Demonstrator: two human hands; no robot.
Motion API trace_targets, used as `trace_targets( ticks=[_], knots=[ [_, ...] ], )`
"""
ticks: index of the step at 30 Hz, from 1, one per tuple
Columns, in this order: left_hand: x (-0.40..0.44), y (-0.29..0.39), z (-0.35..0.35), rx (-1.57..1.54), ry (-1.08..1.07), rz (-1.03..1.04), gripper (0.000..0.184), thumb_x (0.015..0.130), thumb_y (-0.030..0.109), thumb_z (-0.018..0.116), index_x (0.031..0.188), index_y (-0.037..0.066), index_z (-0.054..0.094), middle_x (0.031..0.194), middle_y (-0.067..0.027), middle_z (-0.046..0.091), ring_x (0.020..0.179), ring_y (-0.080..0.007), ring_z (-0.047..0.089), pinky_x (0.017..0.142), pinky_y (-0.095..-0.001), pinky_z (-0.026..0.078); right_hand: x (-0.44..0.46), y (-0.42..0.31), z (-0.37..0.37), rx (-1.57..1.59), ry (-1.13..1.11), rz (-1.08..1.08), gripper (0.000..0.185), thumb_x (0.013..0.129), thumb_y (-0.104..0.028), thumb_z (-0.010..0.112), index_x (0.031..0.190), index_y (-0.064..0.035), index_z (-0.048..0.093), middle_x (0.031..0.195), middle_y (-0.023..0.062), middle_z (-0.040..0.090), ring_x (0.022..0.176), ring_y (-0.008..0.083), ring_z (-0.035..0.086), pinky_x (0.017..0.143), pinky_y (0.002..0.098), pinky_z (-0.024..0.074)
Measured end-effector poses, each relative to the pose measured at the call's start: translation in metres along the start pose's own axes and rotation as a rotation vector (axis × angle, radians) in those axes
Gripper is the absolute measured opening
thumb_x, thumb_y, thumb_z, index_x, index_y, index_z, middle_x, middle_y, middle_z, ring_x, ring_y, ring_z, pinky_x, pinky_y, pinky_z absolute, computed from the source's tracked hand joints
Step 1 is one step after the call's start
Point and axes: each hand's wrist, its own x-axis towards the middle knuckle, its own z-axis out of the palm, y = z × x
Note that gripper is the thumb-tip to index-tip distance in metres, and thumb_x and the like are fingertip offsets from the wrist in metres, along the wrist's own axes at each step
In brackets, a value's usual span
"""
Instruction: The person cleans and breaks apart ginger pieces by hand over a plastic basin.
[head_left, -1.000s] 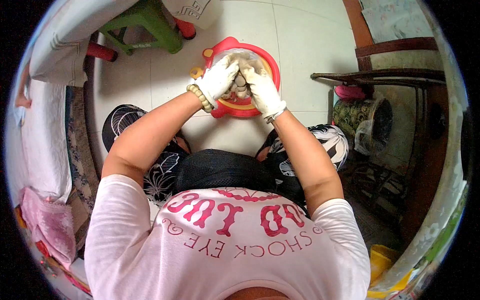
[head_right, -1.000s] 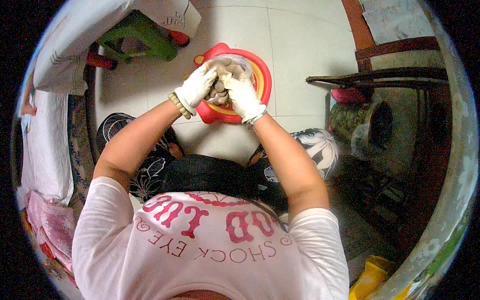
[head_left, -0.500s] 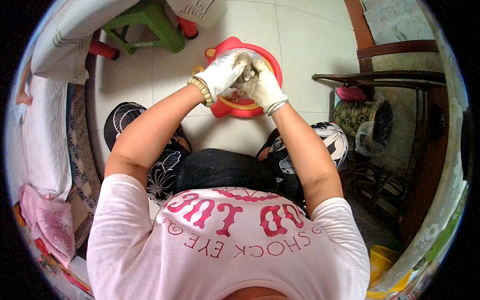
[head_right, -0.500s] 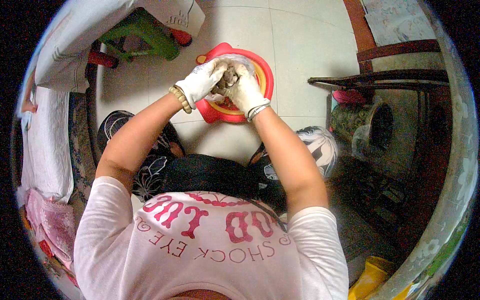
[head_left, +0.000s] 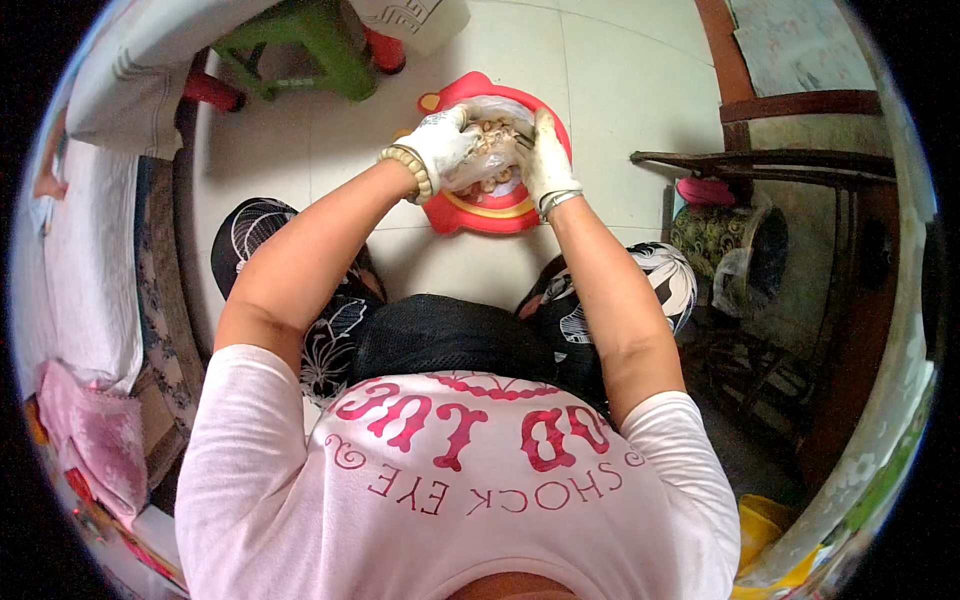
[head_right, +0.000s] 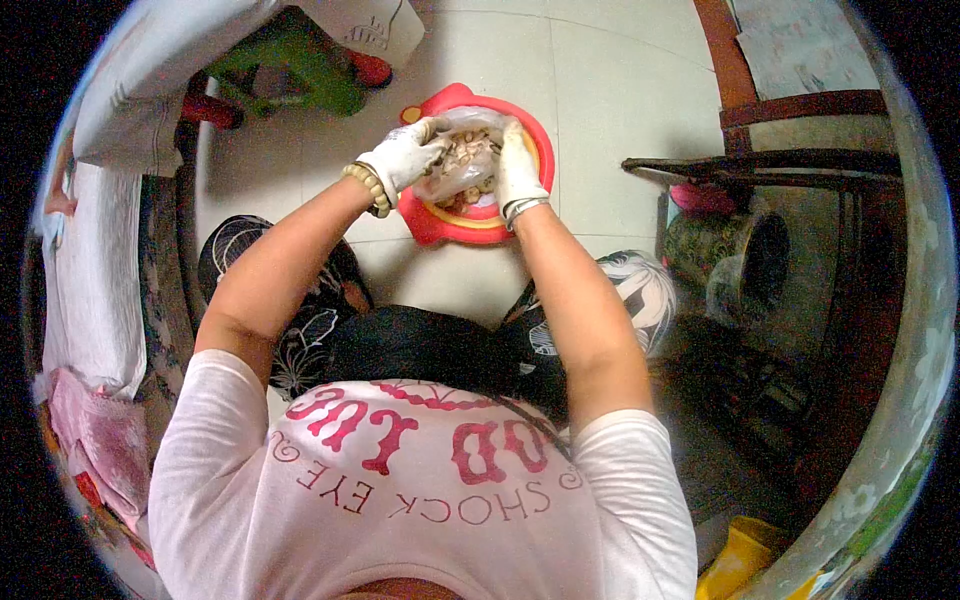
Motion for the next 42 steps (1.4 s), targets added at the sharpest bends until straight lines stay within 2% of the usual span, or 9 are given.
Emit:
trace_targets(
  ticks=[6,10,12,20,29,32,36,39,42],
  knots=[
    [-0.016,0.042,-0.017,0.053,-0.116,-0.099,0.04,0.088,0.027,0.049,0.118,0.002,0.055,0.115,-0.0188,0.058,0.108,-0.0293,0.055,0.094,-0.0352,0.041,0.081,0.099,-0.102,-0.248,0.28,0.054,0.041,0.094,-0.039,0.037,0.107,-0.0049,0.056,0.102,0.0069,0.061,0.089,0.0182,0.058,0.072,0.0358,0.0474],
    [-0.016,0.042,-0.016,0.085,-0.098,0.007,0.04,0.087,0.027,0.049,0.118,0.002,0.054,0.116,-0.019,0.057,0.11,-0.0293,0.054,0.095,-0.0348,0.04,0.047,0.083,-0.092,-1.778,-0.143,-0.3,0.027,0.085,-0.019,0.04,0.09,-0.0024,0.061,0.1,0.0219,0.061,0.096,0.0385,0.058,0.081,0.0474,0.0468],
    [-0.022,0.054,-0.021,-0.001,-0.133,0.017,0.041,0.087,0.027,0.049,0.118,0.002,0.054,0.118,-0.0189,0.056,0.112,-0.0289,0.053,0.096,-0.0346,0.039,0.031,0.087,-0.075,-1.449,0.086,-0.016,0.027,0.084,-0.02,0.043,0.101,-0.0102,0.063,0.106,0.0179,0.061,0.101,0.0343,0.057,0.086,0.0431,0.0454],
    [-0.024,0.063,-0.028,-0.101,-0.145,0.03,0.038,0.088,0.024,0.05,0.117,0.001,0.054,0.115,-0.0184,0.057,0.11,-0.0271,0.054,0.094,-0.0339,0.04,0.05,0.12,-0.058,-1.782,-0.239,0.066,0.051,0.083,-0.02,0.048,0.133,-0.0142,0.038,0.12,0.0232,0.052,0.112,0.0341,0.052,0.094,0.0411,0.0412],
    [-0.017,0.035,-0.013,0.004,-0.1,0.061,0.035,0.089,0.022,0.05,0.116,0.0,0.054,0.112,-0.0185,0.059,0.106,-0.025,0.056,0.092,-0.0333,0.042,0.074,0.152,-0.069,-1.731,-0.244,-0.004,0.044,0.08,-0.021,0.055,0.123,-0.0132,0.051,0.117,0.0217,0.055,0.109,0.033,0.054,0.096,0.0407,0.0411],
    [-0.014,0.029,-0.012,-0.046,-0.121,-0.014,0.033,0.089,0.021,0.048,0.116,0.002,0.055,0.11,-0.0166,0.06,0.105,-0.0239,0.056,0.091,-0.033,0.042,0.069,0.147,-0.073,-1.516,-0.02,0.042,0.034,0.078,-0.021,0.057,0.111,-0.0126,0.061,0.113,0.0194,0.058,0.105,0.0334,0.056,0.092,0.0396,0.0439],
    [-0.008,0.021,-0.006,-0.044,-0.161,-0.086,0.031,0.09,0.02,0.047,0.115,0.005,0.057,0.11,-0.0135,0.061,0.103,-0.0222,0.057,0.09,-0.0321,0.043,0.048,0.091,-0.066,-0.293,-0.318,0.4,0.027,0.079,-0.015,0.065,0.101,-0.0036,0.055,0.075,0.0038,0.057,0.054,0.0129,0.049,0.046,0.0248,0.0382],
    [-0.008,0.013,-0.001,0.04,-0.131,-0.039,0.031,0.09,0.021,0.046,0.114,0.005,0.057,0.11,-0.013,0.061,0.099,-0.0221,0.059,0.088,-0.0325,0.045,-0.014,0.016,-0.015,-0.204,-0.114,0.163,0.036,0.078,-0.006,0.065,0.11,0.0,0.05,0.09,0.0078,0.059,0.074,0.0159,0.058,0.062,0.0253,0.0474],
    [-0.01,0.015,0.004,0.047,-0.114,-0.085,0.034,0.092,0.028,0.046,0.115,0.005,0.056,0.104,-0.0097,0.063,0.09,-0.0172,0.06,0.078,-0.0302,0.049,-0.038,-0.005,-0.006,-0.512,-0.267,-0.23,0.043,0.075,-0.005,0.067,0.113,-0.0006,0.048,0.099,0.0073,0.056,0.09,0.0147,0.056,0.078,0.0278,0.049]
  ],
)
